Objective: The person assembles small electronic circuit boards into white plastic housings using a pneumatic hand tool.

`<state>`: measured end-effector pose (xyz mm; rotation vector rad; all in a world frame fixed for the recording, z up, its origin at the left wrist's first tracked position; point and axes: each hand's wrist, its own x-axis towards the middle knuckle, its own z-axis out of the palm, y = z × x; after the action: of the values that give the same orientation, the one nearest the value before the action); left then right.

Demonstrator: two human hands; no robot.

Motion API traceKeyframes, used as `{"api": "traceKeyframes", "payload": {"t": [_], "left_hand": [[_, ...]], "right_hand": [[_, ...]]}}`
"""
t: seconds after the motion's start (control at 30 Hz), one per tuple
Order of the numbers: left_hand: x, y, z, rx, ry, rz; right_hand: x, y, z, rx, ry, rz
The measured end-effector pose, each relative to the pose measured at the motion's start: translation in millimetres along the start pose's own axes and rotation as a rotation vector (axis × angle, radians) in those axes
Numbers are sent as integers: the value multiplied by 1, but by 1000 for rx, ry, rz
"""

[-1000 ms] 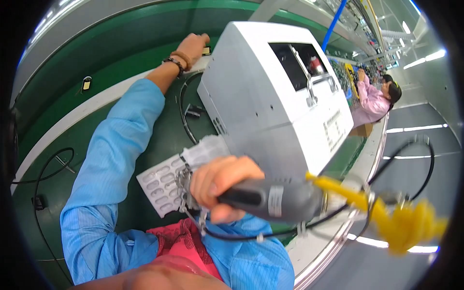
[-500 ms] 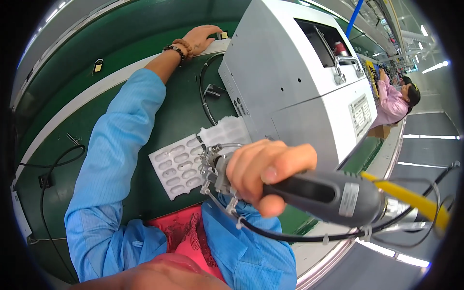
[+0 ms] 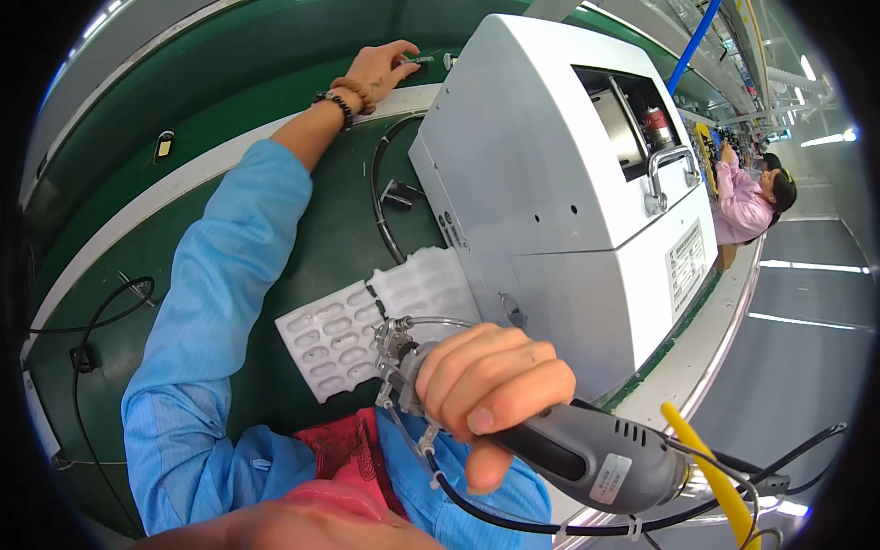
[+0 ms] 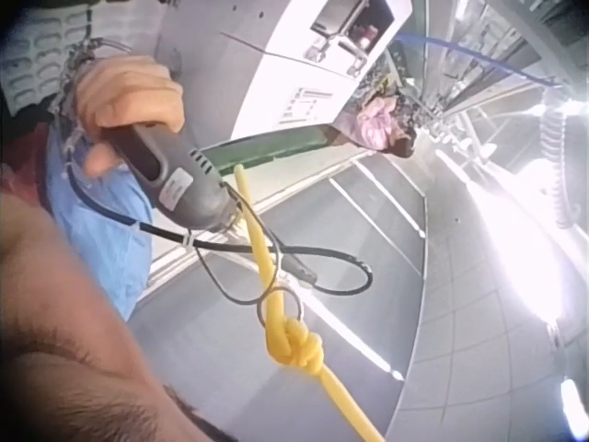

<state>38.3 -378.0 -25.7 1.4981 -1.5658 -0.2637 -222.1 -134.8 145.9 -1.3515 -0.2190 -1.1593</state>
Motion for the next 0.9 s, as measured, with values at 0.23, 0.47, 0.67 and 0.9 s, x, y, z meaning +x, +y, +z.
{"api": "traceKeyframes", "payload": {"t": [0.23, 0.47, 0.67, 0.9], "left_hand": [[-109, 63, -87, -506, 134, -106], [-266, 130, -153, -179, 38, -186], [-326, 150, -142, -16, 216, -37], [-343, 141, -122, 123, 90, 146]], "right_hand": [[-4, 7, 1, 84, 4, 73], [-10, 9, -6, 104, -260, 84], [-13, 11, 7, 67, -272, 48], [-13, 20, 14, 13, -314, 99]]}}
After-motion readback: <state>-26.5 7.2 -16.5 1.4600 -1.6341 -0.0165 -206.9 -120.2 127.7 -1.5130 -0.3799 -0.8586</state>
